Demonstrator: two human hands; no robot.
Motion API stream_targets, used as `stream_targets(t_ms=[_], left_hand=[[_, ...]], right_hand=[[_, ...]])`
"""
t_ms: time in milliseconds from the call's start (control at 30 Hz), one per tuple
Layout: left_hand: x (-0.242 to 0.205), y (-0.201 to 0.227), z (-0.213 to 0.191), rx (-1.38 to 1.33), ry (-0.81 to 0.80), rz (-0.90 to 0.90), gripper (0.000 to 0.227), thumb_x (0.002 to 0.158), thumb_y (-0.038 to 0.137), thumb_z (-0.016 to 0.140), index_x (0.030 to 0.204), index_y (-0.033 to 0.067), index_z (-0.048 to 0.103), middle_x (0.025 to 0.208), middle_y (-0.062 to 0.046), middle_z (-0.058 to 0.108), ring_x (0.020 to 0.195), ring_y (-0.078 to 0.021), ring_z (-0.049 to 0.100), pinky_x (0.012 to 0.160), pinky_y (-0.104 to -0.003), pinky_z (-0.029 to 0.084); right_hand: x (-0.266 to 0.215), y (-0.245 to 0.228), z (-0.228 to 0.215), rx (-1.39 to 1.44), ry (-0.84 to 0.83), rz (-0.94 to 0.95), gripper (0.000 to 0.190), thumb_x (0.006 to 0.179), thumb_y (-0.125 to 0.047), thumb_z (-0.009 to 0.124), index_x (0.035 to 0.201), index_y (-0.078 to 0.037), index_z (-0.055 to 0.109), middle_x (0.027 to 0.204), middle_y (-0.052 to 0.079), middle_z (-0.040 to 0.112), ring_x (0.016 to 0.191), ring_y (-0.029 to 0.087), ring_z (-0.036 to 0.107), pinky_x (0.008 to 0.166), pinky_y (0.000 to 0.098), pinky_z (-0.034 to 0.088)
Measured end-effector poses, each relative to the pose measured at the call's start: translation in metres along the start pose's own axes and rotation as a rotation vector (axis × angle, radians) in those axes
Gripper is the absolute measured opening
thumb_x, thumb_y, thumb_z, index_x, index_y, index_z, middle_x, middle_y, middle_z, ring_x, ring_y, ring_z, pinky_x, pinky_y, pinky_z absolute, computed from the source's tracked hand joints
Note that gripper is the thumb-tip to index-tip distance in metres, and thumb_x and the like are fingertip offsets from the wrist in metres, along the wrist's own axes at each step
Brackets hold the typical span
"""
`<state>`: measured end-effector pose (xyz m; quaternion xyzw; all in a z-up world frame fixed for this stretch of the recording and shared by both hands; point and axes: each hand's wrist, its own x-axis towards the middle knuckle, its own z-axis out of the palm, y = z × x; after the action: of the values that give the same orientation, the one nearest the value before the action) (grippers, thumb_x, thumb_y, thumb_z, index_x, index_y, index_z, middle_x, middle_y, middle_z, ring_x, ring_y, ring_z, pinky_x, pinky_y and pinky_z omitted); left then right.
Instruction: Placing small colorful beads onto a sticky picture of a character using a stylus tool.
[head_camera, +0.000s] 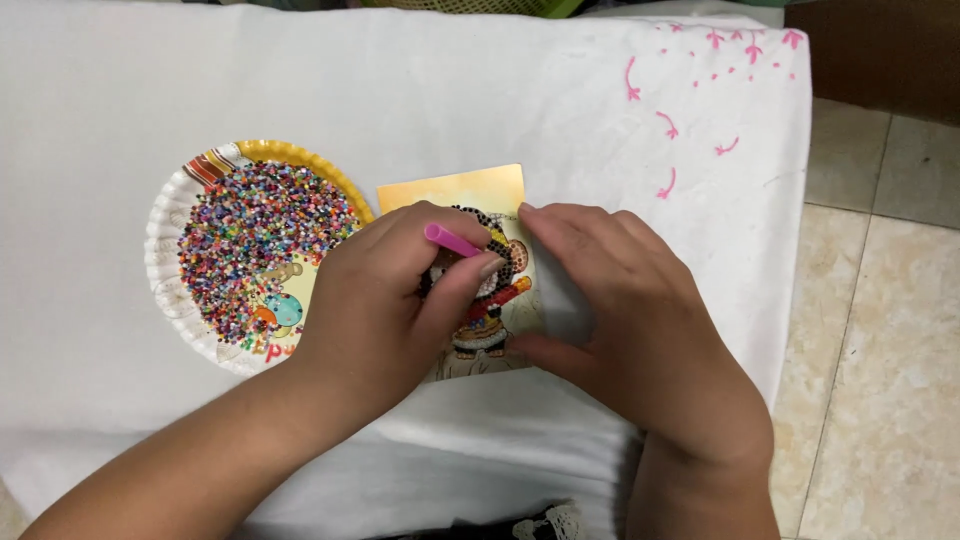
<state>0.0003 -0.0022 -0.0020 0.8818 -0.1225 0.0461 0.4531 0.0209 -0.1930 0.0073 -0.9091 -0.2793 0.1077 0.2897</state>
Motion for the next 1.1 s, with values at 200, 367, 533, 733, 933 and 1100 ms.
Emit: stream_targets(t_ms=[200, 367, 533, 733, 933, 1100], left_hand=[[-0.001, -0.001, 0.001, 0.019, -0.010, 0.003, 0.006, 0.091, 0.014, 0.057, 0.088, 0.0083, 0.057, 0.083, -0.002, 0.063, 0.075, -0.0196, 0.060, 0.065, -0.031, 0.044], [0.000, -0.002, 0.002, 0.023, -0.010, 0.019, 0.007, 0.091, 0.015, 0.057, 0.089, 0.0085, 0.057, 0.083, -0.002, 0.063, 0.075, -0.0208, 0.060, 0.066, -0.032, 0.044], [0.000, -0.003, 0.002, 0.033, -0.016, 0.018, 0.007, 0.091, 0.015, 0.057, 0.088, 0.0090, 0.057, 0.083, -0.002, 0.064, 0.075, -0.0216, 0.060, 0.065, -0.033, 0.044], [0.000, -0.002, 0.002, 0.044, -0.020, 0.011, 0.007, 0.091, 0.015, 0.057, 0.087, 0.0095, 0.056, 0.082, -0.002, 0.064, 0.074, -0.0222, 0.059, 0.064, -0.033, 0.043], [-0.004, 0.012, -0.016, 0.028, 0.092, -0.057, 0.010, 0.090, 0.016, 0.058, 0.085, 0.0078, 0.061, 0.088, -0.001, 0.067, 0.084, -0.0174, 0.064, 0.074, -0.029, 0.047], [-0.019, 0.024, -0.052, -0.282, 0.474, -0.389, 0.016, 0.095, -0.007, 0.056, 0.109, -0.0059, 0.048, 0.099, -0.020, 0.063, 0.086, -0.0253, 0.072, 0.082, -0.027, 0.059]], right_hand=[[-0.001, -0.001, 0.000, 0.017, 0.027, -0.033, 0.083, 0.059, -0.026, 0.085, 0.130, -0.005, 0.048, 0.124, 0.008, 0.056, 0.105, 0.026, 0.053, 0.088, 0.0372, 0.042], [-0.001, 0.000, 0.001, 0.005, 0.027, -0.030, 0.084, 0.058, -0.027, 0.085, 0.131, -0.006, 0.047, 0.124, 0.008, 0.056, 0.104, 0.027, 0.053, 0.087, 0.0374, 0.042], [0.000, 0.000, 0.001, 0.000, 0.024, -0.025, 0.083, 0.060, -0.028, 0.085, 0.131, -0.007, 0.048, 0.124, 0.007, 0.056, 0.103, 0.027, 0.053, 0.086, 0.0374, 0.043], [0.000, 0.000, 0.000, 0.002, 0.006, 0.001, 0.084, 0.059, -0.029, 0.085, 0.131, -0.007, 0.048, 0.124, 0.006, 0.056, 0.102, 0.026, 0.053, 0.085, 0.0368, 0.042], [-0.001, 0.000, 0.000, 0.013, 0.019, -0.028, 0.081, 0.062, -0.028, 0.084, 0.131, -0.007, 0.047, 0.125, 0.007, 0.056, 0.105, 0.027, 0.053, 0.088, 0.0374, 0.042], [0.000, -0.002, 0.000, 0.016, 0.018, 0.007, 0.083, 0.059, -0.030, 0.085, 0.130, -0.008, 0.048, 0.126, 0.007, 0.056, 0.109, 0.026, 0.052, 0.089, 0.0373, 0.042]])
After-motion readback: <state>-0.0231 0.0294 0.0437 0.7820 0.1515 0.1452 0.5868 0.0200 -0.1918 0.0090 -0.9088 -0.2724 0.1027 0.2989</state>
